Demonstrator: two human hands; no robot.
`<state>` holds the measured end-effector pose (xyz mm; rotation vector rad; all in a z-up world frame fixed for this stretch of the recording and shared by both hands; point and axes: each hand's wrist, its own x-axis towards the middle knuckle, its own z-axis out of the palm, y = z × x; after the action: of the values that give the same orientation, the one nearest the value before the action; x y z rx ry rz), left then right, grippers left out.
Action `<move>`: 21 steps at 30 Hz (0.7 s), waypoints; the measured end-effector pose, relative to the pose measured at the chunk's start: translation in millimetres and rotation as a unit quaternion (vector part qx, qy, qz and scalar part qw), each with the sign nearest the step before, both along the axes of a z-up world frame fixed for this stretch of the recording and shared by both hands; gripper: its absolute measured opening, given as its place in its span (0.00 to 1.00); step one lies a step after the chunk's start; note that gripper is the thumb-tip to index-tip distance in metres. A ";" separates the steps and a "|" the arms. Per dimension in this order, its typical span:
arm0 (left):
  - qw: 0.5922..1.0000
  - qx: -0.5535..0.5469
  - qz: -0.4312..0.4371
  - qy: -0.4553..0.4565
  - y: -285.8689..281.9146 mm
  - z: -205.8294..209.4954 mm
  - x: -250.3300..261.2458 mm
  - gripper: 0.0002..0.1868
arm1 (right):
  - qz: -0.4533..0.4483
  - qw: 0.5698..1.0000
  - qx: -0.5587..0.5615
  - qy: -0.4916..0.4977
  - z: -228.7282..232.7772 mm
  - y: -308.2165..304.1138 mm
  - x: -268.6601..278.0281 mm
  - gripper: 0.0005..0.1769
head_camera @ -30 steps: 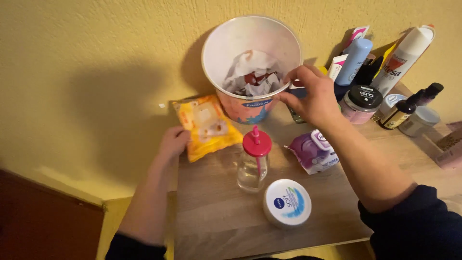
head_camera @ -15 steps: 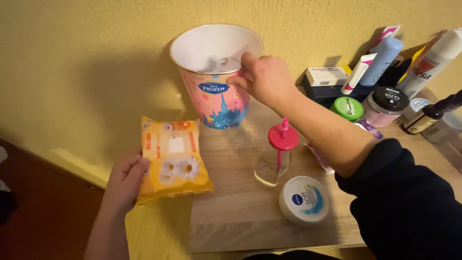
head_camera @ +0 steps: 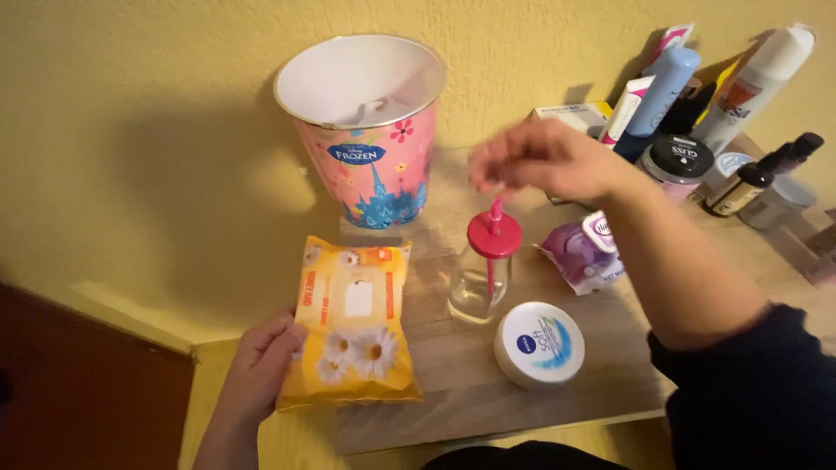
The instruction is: The person organizes a cluttered wooden table by placing a black bag on a nearby bed and storing a fan in a drawer. They then rearrange various toiletries, including bottles, tubes, and jars, on the table surface. Finally, they open a package of wet wipes and pull out a single wipe.
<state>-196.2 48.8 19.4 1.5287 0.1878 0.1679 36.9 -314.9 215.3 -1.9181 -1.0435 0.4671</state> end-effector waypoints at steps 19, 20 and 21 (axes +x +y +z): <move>0.969 -0.100 0.215 0.074 2.1 47.4 -83.6 0.12 | 0.056 0.994 0.053 -0.080 -106.3 103.5 -29.8 0.25; 0.974 -0.087 0.199 0.067 2.2 45.4 -87.0 0.14 | 0.042 0.995 0.056 -0.064 -105.7 105.6 -31.3 0.26; 0.978 -0.074 0.183 0.061 2.2 43.4 -90.4 0.16 | 0.028 0.997 0.059 -0.048 -105.0 107.5 -32.8 0.27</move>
<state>-286.6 50.9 62.8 1.3468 0.5692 0.3451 4.2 -207.3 110.3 -1.8240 -1.1636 0.3399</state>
